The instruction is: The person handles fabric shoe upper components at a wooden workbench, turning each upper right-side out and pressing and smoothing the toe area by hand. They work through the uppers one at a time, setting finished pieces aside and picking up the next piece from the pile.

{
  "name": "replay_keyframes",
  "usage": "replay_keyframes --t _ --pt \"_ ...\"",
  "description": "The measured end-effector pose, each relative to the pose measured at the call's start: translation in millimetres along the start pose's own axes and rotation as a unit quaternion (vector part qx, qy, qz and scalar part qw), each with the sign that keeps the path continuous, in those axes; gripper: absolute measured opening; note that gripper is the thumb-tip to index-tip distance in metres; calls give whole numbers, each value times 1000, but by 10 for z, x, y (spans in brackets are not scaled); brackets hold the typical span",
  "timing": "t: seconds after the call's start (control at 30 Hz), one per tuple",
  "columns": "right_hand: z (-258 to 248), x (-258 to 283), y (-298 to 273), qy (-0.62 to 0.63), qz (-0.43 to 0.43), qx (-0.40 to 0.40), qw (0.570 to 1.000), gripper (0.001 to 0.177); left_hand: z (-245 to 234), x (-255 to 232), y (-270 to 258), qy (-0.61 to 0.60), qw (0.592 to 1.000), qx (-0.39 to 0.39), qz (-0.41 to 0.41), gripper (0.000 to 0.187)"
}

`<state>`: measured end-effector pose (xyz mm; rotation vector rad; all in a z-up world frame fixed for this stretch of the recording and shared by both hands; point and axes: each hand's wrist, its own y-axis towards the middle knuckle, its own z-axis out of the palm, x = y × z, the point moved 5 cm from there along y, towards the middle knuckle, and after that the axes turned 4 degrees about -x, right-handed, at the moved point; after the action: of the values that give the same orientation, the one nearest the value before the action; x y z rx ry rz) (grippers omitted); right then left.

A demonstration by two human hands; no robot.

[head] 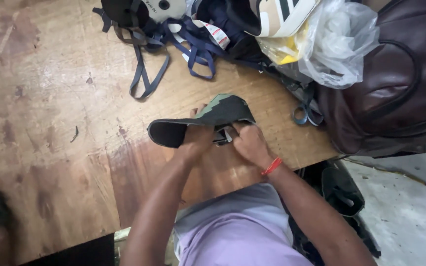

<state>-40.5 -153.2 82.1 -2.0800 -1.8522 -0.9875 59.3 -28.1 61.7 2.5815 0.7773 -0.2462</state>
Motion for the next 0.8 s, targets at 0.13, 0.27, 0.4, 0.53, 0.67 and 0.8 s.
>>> replay_keyframes --t 0.13,0.27,0.4,0.53,0.67,0.8 --pt "-179 6 166 -6 82 2 997 28 0 -39 120 -74 991 -104 -36 42" --pt "-201 -61 204 9 32 -2 999 27 41 36 164 -82 996 -16 -28 38" --pt "-100 -29 199 -68 -59 46 995 25 -21 9 203 -60 971 227 -37 34" --pt "-87 -30 306 -100 -59 69 991 29 167 95 179 -74 965 239 -81 41" --pt "-52 -93 241 -90 -26 50 994 28 242 93 131 -8 971 238 2 36" --pt "-76 4 306 -99 -51 52 992 27 147 102 152 -19 983 178 -39 39"
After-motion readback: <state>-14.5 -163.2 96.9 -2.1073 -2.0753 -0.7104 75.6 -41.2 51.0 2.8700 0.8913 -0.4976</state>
